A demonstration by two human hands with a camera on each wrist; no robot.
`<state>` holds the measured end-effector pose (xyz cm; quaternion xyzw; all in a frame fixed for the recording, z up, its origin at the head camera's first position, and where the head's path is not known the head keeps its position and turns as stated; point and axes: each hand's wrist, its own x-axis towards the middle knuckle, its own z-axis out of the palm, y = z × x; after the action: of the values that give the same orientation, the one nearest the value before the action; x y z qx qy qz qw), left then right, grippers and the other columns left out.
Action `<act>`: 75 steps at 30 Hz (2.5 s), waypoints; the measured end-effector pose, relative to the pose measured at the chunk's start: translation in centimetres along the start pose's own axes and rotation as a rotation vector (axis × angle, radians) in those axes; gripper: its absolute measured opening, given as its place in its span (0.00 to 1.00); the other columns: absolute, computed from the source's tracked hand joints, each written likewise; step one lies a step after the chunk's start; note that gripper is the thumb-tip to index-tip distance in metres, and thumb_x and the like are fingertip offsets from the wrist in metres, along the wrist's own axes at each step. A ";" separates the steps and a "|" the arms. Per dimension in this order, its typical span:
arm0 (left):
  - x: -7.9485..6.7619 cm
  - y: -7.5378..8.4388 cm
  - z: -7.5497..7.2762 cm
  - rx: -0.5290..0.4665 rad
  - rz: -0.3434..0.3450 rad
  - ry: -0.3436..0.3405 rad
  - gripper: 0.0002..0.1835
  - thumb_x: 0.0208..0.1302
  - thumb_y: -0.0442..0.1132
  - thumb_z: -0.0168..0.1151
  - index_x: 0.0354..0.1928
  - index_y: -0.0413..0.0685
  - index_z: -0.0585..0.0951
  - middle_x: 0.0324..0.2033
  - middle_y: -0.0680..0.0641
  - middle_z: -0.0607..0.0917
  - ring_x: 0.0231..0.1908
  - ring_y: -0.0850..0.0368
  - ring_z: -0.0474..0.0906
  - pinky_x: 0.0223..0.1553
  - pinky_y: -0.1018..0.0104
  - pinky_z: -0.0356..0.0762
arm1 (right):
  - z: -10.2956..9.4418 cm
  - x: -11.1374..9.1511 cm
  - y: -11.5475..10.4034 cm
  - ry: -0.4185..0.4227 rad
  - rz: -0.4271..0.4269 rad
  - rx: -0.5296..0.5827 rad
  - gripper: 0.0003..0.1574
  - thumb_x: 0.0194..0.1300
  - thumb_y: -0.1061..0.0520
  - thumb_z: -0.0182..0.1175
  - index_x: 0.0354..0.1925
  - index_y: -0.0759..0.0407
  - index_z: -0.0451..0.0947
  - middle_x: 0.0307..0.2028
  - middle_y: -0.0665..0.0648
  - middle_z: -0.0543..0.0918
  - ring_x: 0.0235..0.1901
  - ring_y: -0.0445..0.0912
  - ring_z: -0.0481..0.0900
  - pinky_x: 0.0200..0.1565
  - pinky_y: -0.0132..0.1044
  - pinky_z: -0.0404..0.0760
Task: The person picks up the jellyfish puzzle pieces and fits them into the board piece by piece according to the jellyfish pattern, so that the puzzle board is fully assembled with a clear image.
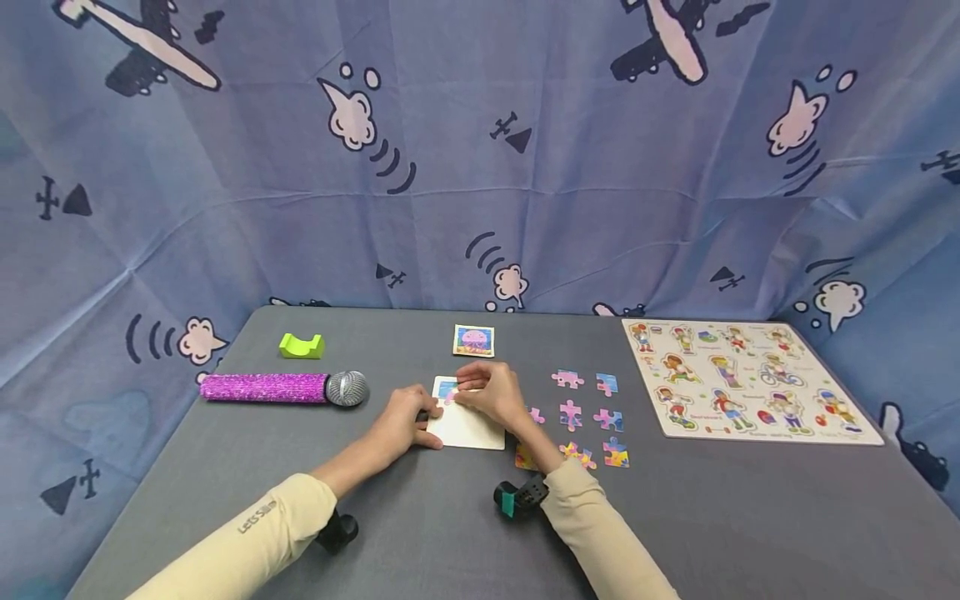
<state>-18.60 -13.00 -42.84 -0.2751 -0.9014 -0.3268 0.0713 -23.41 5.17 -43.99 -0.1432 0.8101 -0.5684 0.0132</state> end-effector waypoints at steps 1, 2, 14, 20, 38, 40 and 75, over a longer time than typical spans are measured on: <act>0.0 0.0 0.0 0.002 -0.003 -0.002 0.23 0.30 0.34 0.81 0.33 0.30 0.85 0.29 0.41 0.81 0.33 0.47 0.79 0.38 0.61 0.79 | -0.2 0.0 0.1 -0.014 0.000 0.026 0.17 0.49 0.72 0.69 0.41 0.73 0.81 0.35 0.67 0.85 0.36 0.54 0.86 0.34 0.32 0.81; 0.0 0.0 0.0 0.003 -0.005 -0.005 0.22 0.30 0.35 0.81 0.31 0.31 0.85 0.28 0.42 0.80 0.32 0.48 0.79 0.37 0.62 0.79 | -0.4 0.0 0.2 -0.031 0.000 0.055 0.18 0.50 0.73 0.69 0.42 0.74 0.80 0.36 0.68 0.85 0.37 0.56 0.85 0.35 0.32 0.81; 0.2 0.6 -0.2 -0.032 -0.055 -0.045 0.17 0.35 0.34 0.80 0.27 0.32 0.82 0.27 0.43 0.78 0.29 0.55 0.73 0.32 0.67 0.77 | -5.6 -0.2 1.1 -0.150 -0.017 0.139 0.24 0.58 0.69 0.64 0.53 0.76 0.73 0.48 0.73 0.80 0.47 0.58 0.81 0.43 0.32 0.80; 0.2 0.6 -0.1 -0.020 -0.033 -0.048 0.18 0.34 0.34 0.80 0.19 0.36 0.76 0.21 0.48 0.70 0.24 0.64 0.58 0.25 0.73 0.64 | -9.2 -0.7 1.9 -0.106 -0.009 0.109 0.26 0.58 0.69 0.64 0.55 0.76 0.72 0.50 0.74 0.78 0.49 0.62 0.79 0.44 0.30 0.78; -0.3 0.8 -0.1 -0.028 -0.036 -0.012 0.21 0.32 0.33 0.81 0.16 0.37 0.72 0.21 0.49 0.69 0.24 0.63 0.57 0.25 0.73 0.62 | -16.8 -2.1 6.0 -0.039 -0.025 -0.161 0.27 0.57 0.68 0.66 0.55 0.74 0.74 0.49 0.72 0.80 0.46 0.59 0.81 0.40 0.25 0.77; -0.2 0.8 -0.1 -0.022 -0.038 -0.019 0.19 0.33 0.34 0.81 0.18 0.38 0.75 0.21 0.49 0.70 0.24 0.63 0.58 0.25 0.73 0.63 | -17.0 -2.1 6.3 -0.029 -0.025 -0.182 0.26 0.55 0.68 0.67 0.52 0.75 0.76 0.48 0.71 0.81 0.43 0.55 0.82 0.39 0.25 0.77; 0.0 0.9 0.0 -0.002 -0.033 -0.024 0.27 0.33 0.35 0.81 0.15 0.43 0.64 0.20 0.52 0.61 0.23 0.64 0.52 0.24 0.73 0.54 | -16.8 -1.5 6.1 -0.057 -0.044 -0.211 0.20 0.56 0.65 0.67 0.48 0.71 0.80 0.44 0.67 0.84 0.42 0.52 0.84 0.39 0.27 0.79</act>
<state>-18.16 -12.43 -42.34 -0.2643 -0.9062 -0.3254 0.0551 -26.40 22.89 -43.87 -0.1775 0.8615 -0.4756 0.0084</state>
